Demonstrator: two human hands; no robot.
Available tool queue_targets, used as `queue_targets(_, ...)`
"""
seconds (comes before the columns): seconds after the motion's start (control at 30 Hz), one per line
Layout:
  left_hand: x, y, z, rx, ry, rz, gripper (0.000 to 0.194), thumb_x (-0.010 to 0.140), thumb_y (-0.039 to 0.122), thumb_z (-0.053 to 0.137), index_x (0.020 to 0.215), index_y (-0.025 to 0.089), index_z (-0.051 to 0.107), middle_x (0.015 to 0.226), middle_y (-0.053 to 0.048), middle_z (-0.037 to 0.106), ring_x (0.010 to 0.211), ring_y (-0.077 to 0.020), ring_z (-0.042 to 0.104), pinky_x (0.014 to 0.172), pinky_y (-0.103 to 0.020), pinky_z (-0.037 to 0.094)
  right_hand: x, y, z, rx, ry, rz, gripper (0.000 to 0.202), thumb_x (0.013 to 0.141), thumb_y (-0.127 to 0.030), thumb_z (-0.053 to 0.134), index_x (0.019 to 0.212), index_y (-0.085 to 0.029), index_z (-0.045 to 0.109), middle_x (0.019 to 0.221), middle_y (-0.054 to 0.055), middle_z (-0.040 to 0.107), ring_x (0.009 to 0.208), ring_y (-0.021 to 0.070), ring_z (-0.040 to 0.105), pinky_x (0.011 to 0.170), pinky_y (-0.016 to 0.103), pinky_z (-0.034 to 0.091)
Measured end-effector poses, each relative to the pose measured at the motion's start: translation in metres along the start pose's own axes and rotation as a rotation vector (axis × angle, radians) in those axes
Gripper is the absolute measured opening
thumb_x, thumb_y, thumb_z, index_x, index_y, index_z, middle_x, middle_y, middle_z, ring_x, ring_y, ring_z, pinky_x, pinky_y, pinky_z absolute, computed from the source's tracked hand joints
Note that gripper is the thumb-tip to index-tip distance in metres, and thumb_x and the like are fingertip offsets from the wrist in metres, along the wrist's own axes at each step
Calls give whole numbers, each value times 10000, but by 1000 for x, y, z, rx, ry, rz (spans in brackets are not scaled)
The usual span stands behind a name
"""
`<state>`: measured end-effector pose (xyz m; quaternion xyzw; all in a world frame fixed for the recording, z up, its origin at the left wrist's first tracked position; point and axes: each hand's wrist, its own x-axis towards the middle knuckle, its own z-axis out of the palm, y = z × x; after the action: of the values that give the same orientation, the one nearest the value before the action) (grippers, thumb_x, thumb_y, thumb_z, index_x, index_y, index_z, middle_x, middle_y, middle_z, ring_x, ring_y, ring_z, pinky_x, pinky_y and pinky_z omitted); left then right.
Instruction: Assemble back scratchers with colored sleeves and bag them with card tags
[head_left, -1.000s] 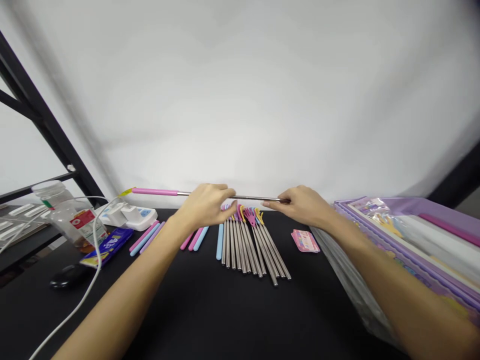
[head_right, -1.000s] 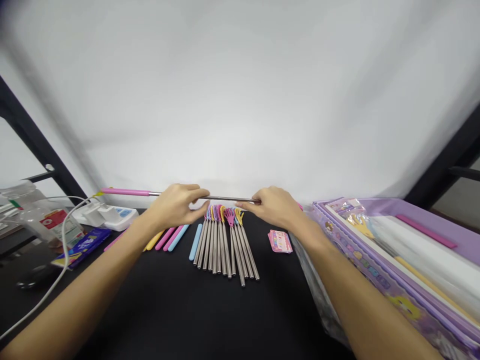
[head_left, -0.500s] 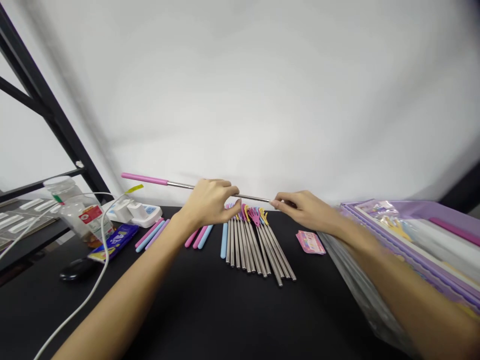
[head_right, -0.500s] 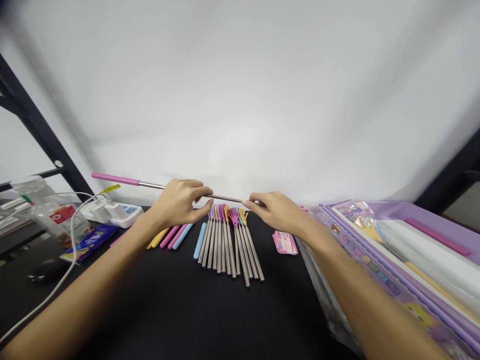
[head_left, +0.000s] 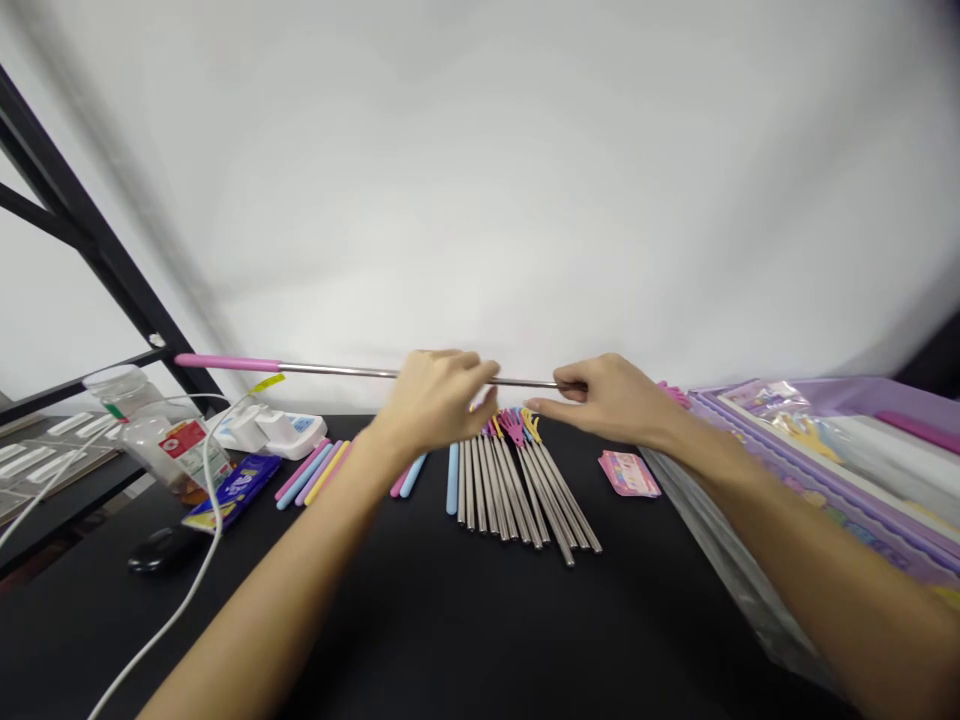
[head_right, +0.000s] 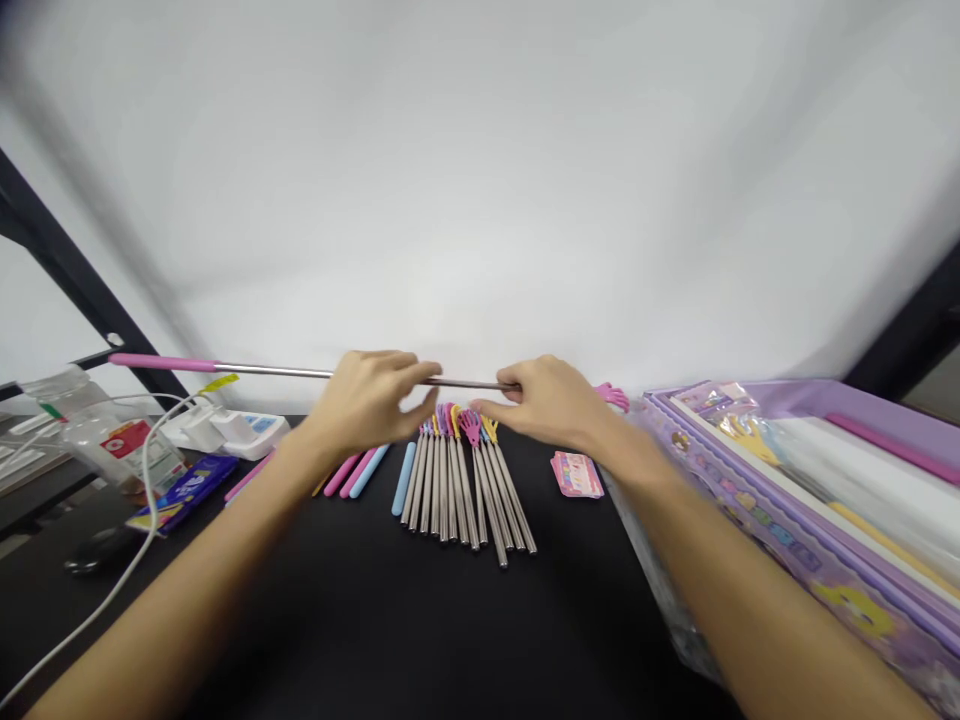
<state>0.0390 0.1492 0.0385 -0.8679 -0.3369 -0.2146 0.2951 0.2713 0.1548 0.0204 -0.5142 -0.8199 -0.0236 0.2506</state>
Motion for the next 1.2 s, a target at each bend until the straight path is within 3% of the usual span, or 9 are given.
queue_targets(0.1, 2, 6, 3, 12, -18, 28, 294, 937, 327, 415, 901, 191, 673, 752, -41, 663, 633, -176, 606, 513, -296, 289, 0, 3, 0, -60, -33, -32, 470, 830, -535, 549, 557, -210, 347, 495, -34, 404, 502, 118, 329, 533, 291, 214)
queue_targets(0.3, -29, -64, -1, -38, -48, -293, 235, 846, 304, 514, 821, 162, 699, 674, -43, 670, 596, -167, 598, 591, -285, 394, -6, 38, -12, -227, -82, 135, 452, 841, -499, 481, 507, -213, 375, 486, 2, 452, 493, 142, 350, 539, 300, 218)
queue_targets(0.37, -34, -74, -2, 6, -33, -333, 232, 828, 317, 530, 827, 169, 708, 694, -42, 684, 615, -176, 608, 592, -290, 390, -5, 38, -12, -231, -75, 143, 449, 827, -512, 496, 511, -213, 386, 496, 4, 461, 502, 145, 361, 540, 298, 216)
queue_targets(0.53, -16, -35, -1, 102, -18, -218, 282, 864, 351, 483, 815, 188, 708, 709, -41, 692, 645, -191, 625, 551, -301, 311, 3, 21, -6, -152, -43, 144, 476, 830, -532, 497, 514, -212, 345, 469, -14, 408, 487, 140, 356, 528, 300, 207)
queue_targets(0.63, -4, -15, 0, 92, 10, -128, 333, 908, 341, 419, 781, 183, 684, 667, -47, 663, 635, -188, 617, 519, -306, 260, 2, 24, -6, -216, -57, 116, 444, 834, -524, 493, 536, -216, 374, 506, -1, 471, 511, 154, 406, 534, 299, 216)
queue_targets(0.83, -11, -26, 1, 18, 30, -175, 242, 857, 278, 485, 767, 175, 685, 649, -38, 650, 596, -173, 592, 549, -298, 340, -2, 31, -11, -337, -65, 183, 419, 838, -496, 470, 526, -223, 406, 515, 27, 494, 540, 189, 457, 542, 304, 217)
queue_targets(1.03, -11, -11, 10, -125, -58, -71, 278, 910, 299, 454, 849, 172, 694, 645, -25, 642, 579, -153, 578, 560, -283, 376, 3, 18, -4, -242, -60, 147, 426, 794, -466, 536, 499, -219, 353, 471, 3, 420, 522, 171, 416, 540, 308, 203)
queue_targets(1.13, -13, -26, 3, -96, -46, -62, 260, 905, 309, 474, 933, 180, 699, 765, -40, 687, 679, -169, 622, 615, -287, 410, 0, 32, -10, -213, -81, 181, 459, 812, -516, 529, 499, -221, 369, 471, 3, 435, 511, 166, 403, 546, 312, 209)
queue_targets(1.2, -16, -41, -2, 19, -51, -185, 259, 877, 350, 511, 910, 184, 707, 759, -47, 698, 687, -205, 639, 592, -306, 393, -3, 42, -15, -203, -54, 218, 488, 811, -545, 532, 493, -222, 352, 458, -5, 405, 497, 159, 379, 544, 313, 209)
